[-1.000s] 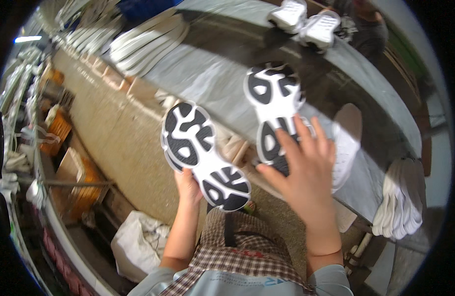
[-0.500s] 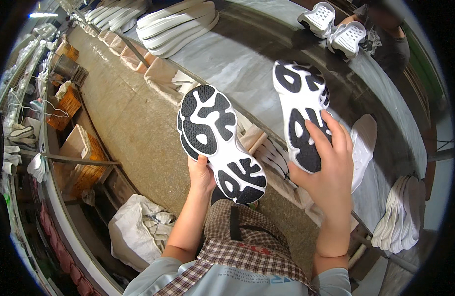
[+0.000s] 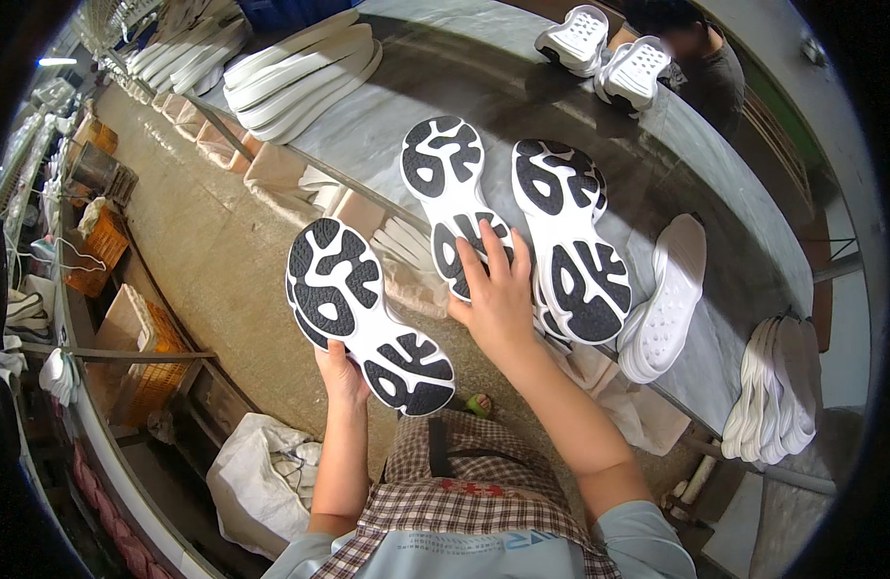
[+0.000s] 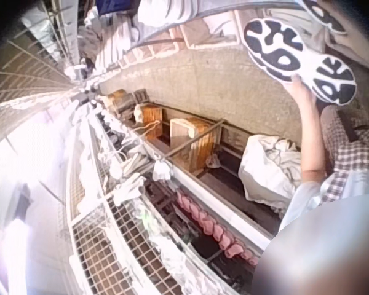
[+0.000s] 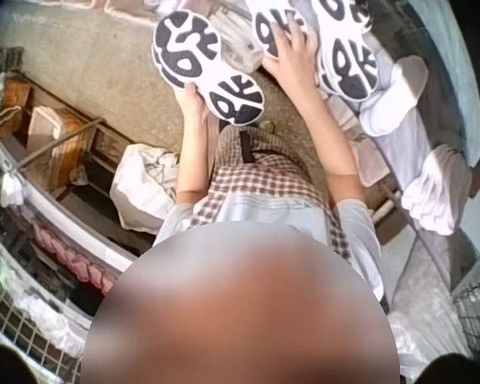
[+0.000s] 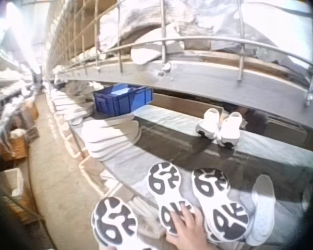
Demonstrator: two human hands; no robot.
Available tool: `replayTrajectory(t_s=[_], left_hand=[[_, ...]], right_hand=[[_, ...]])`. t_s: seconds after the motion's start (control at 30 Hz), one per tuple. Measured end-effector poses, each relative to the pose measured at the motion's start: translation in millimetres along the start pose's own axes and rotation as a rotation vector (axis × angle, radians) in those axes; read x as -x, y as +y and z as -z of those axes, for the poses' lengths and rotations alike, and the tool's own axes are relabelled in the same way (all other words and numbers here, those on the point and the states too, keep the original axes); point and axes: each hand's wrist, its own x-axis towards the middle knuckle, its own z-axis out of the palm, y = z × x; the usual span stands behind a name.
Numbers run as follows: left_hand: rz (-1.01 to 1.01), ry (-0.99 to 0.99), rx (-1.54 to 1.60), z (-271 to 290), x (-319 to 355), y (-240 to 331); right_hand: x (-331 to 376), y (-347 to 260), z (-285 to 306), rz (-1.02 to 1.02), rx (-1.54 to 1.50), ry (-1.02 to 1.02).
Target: The person repeatedly picks up white slipper soles from a shelf, turns them over to view the tread and top surfaces, and places them back. The person handles several pairs, including some with black tread patterns, and stacks them on the shelf.
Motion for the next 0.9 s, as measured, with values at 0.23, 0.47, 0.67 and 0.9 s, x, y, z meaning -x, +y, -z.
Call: replayTrajectory(t_s=[0.23,0.47,0.67,0.9], left_hand=[[0.034,0.008,-0.022,9,-2,-11],[0.074,0.006,0.038,10,2,-14],[0.082,0.050,0.083,3,0,-15],[0.100,0.005,0.092,-3,-16,-16]], right_hand=[[12,-3,13,0.099,-0.079,0.100],[44,-38,23,0.017,-0.516,-0.090],[30,-34,6,0.135,-0.004,-0.144],[-23,-7,-5,0.029,0.295,-0.022]])
